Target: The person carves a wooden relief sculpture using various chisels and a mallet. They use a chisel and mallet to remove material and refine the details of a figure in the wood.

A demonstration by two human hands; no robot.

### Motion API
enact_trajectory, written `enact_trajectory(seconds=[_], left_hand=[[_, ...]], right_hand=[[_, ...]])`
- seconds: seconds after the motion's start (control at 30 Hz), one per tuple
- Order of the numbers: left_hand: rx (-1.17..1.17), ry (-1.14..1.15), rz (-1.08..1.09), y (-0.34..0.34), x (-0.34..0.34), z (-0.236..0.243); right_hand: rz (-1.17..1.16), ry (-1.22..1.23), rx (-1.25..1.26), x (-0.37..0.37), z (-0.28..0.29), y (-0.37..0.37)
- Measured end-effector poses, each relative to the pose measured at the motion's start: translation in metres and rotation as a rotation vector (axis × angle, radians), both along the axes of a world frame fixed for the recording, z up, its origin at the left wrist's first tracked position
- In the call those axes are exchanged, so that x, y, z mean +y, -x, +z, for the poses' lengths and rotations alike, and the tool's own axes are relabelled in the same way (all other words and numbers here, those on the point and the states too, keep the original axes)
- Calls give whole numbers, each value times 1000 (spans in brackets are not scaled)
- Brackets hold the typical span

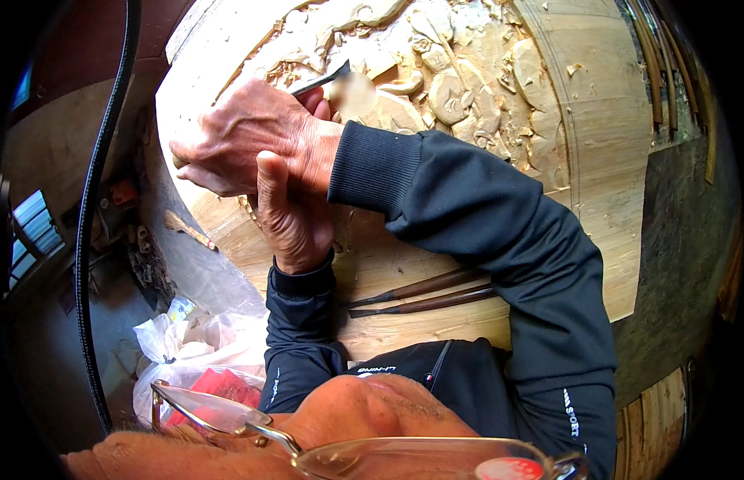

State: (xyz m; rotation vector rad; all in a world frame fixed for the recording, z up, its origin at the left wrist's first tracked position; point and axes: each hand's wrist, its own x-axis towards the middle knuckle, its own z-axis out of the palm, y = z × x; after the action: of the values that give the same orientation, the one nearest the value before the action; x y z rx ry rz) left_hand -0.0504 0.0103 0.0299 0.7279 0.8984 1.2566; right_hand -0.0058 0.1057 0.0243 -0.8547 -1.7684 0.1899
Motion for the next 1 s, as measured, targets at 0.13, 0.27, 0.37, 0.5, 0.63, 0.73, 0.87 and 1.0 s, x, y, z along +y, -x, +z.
enact_trajectory(seconds=[0.13, 0.27, 0.37, 0.5, 0.63, 0.73, 0.87, 1.0], left_hand=[[31, -34, 19, 0, 0, -2], [38, -17, 26, 0, -1, 0], [33, 7, 15, 2, -2, -1], [40, 0, 5, 3, 0, 0], [-157, 42, 30, 6, 2, -1], [-151, 44, -1, 6, 2, 1], [-164, 46, -43, 7, 4, 3], [-1, 2, -74, 8, 5, 3]], right_hand=[[40, 18, -46, -5, 8, -12], [31, 31, -63, -4, 8, -12], [8, 9, -50, -4, 7, -11], [9, 39, -98, -5, 11, -15], [2, 17, -26, -4, 9, -12], [18, 41, -49, -4, 8, -13], [5, 49, -69, -3, 8, -13], [12, 82, -101, -3, 9, -13]])
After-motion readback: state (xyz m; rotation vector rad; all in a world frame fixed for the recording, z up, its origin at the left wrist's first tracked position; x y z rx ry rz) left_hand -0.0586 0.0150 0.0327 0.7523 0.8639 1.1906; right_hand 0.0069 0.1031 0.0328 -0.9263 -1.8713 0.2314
